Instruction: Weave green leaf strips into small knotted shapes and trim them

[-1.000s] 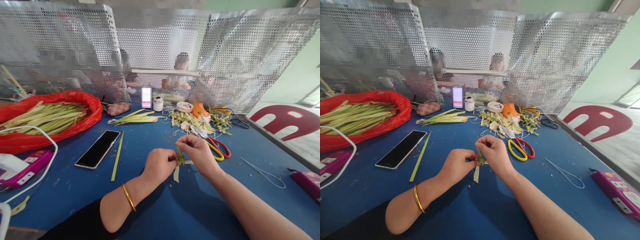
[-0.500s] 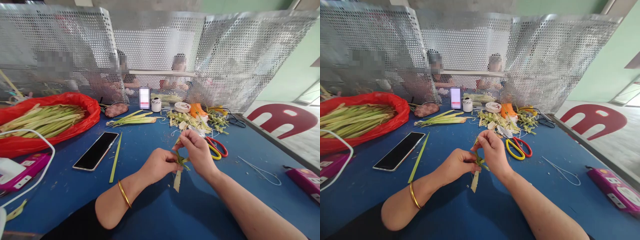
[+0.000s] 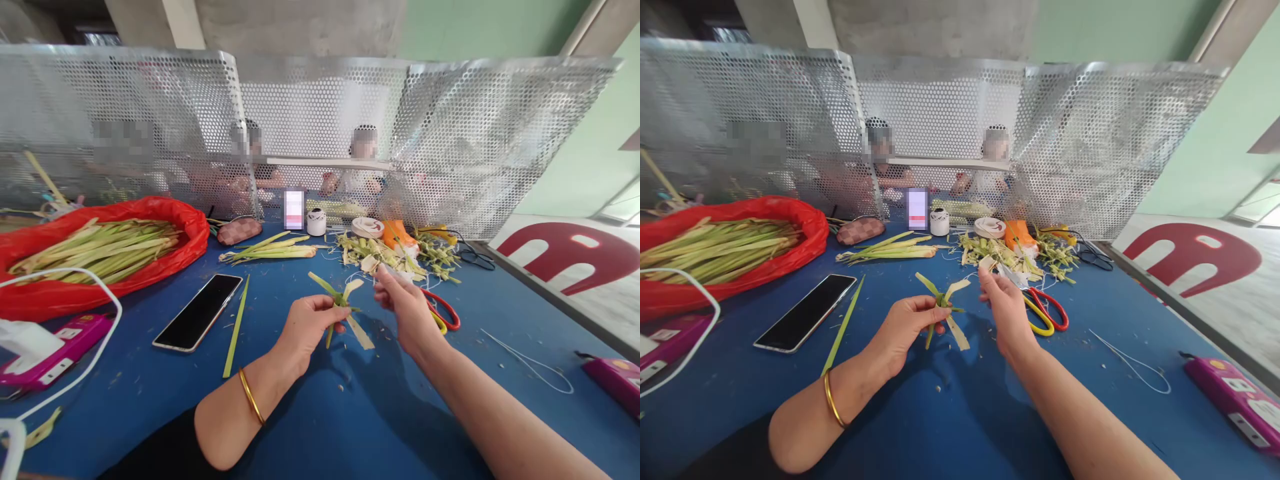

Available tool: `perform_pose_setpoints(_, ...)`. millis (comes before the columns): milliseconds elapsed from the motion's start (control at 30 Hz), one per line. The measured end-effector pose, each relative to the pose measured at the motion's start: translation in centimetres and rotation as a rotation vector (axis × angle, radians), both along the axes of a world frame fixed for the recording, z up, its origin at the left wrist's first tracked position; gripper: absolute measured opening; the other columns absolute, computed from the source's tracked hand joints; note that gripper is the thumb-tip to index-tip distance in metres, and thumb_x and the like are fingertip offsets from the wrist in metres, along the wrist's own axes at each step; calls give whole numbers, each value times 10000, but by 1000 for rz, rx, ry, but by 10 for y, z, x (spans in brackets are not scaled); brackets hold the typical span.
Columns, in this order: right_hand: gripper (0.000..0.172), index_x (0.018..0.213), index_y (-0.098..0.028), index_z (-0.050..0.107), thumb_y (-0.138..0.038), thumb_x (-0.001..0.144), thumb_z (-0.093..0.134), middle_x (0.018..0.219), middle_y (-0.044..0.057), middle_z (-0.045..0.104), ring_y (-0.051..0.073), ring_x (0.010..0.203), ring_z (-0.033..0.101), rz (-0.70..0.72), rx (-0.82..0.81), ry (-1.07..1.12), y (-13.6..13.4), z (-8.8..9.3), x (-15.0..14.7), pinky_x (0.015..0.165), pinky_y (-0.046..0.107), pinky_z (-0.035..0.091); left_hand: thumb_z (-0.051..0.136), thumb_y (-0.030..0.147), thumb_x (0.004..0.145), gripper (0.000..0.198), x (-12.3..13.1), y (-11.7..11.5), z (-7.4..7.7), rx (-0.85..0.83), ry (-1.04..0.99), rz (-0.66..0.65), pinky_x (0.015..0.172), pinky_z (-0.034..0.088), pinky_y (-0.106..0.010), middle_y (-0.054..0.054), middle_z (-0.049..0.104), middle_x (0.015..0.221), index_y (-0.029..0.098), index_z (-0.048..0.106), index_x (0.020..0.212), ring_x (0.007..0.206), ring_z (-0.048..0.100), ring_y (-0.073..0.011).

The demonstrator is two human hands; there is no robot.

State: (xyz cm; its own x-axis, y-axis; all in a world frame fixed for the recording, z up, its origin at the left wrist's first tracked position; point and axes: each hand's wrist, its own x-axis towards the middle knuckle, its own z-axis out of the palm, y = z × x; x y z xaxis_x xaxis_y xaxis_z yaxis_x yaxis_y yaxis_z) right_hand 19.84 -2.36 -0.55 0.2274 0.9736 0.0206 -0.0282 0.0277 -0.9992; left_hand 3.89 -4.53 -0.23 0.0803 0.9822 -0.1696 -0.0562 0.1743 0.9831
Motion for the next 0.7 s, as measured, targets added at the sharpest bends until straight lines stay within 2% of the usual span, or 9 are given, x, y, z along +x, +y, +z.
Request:
perform_pose_setpoints(67,436,675,-163,618,-593,684,687,611,-4,544,116,524,469,185,-104,31,-2,-2,-2,527,261,379,771,300,602,199,0,0,0,7,15,-16,553,412,-234,13,591,542,149,643,584,516,545,-104)
perform_pose_setpoints(133,400,597,-165,584,-532,669,726,553,-32,498,96,503,423,307,-92,45,-5,-4,-5,524,248,358,792,291,578,207,1,-1,-1,-2,17,-68,566,424,-234,16,596,548,145,646,583,507,537,-96)
perform_pose_setpoints(200,364,567,-167,567,-470,669,741,542,-40,497,91,515,417,316,-12,43,-8,-4,-9,533,241,355,809,302,567,224,1,-2,-1,-27,-19,-134,589,446,-240,1,630,613,137,670,625,522,553,-97)
perform_pose_setpoints(300,291,602,-167,596,-408,695,730,567,-35,533,95,532,429,307,51,24,-11,-4,-12,537,240,358,753,451,658,343,0,-2,-3,-115,-132,-213,626,477,-256,-40,674,718,130,706,767,555,586,-107)
perform_pose_setpoints(400,259,617,-171,604,-383,701,727,568,-41,528,97,536,430,315,61,26,-12,-4,-14,537,242,357,697,539,703,438,-2,-1,-5,-214,-180,-221,628,490,-255,-49,667,685,121,701,836,557,588,-109)
perform_pose_setpoints(533,249,607,-175,600,-375,689,724,560,-48,501,103,549,433,292,78,29,-13,-3,-15,555,247,368,761,422,664,337,-2,0,-7,-223,-150,-187,548,456,-203,-2,606,582,123,692,805,510,543,-81)
perform_pose_setpoints(700,245,584,-181,584,-361,695,707,569,-42,511,110,565,439,273,106,1,-14,-2,-15,580,256,373,737,308,677,219,0,1,-11,-224,-192,-192,501,434,-190,28,569,552,146,679,813,467,507,-65)
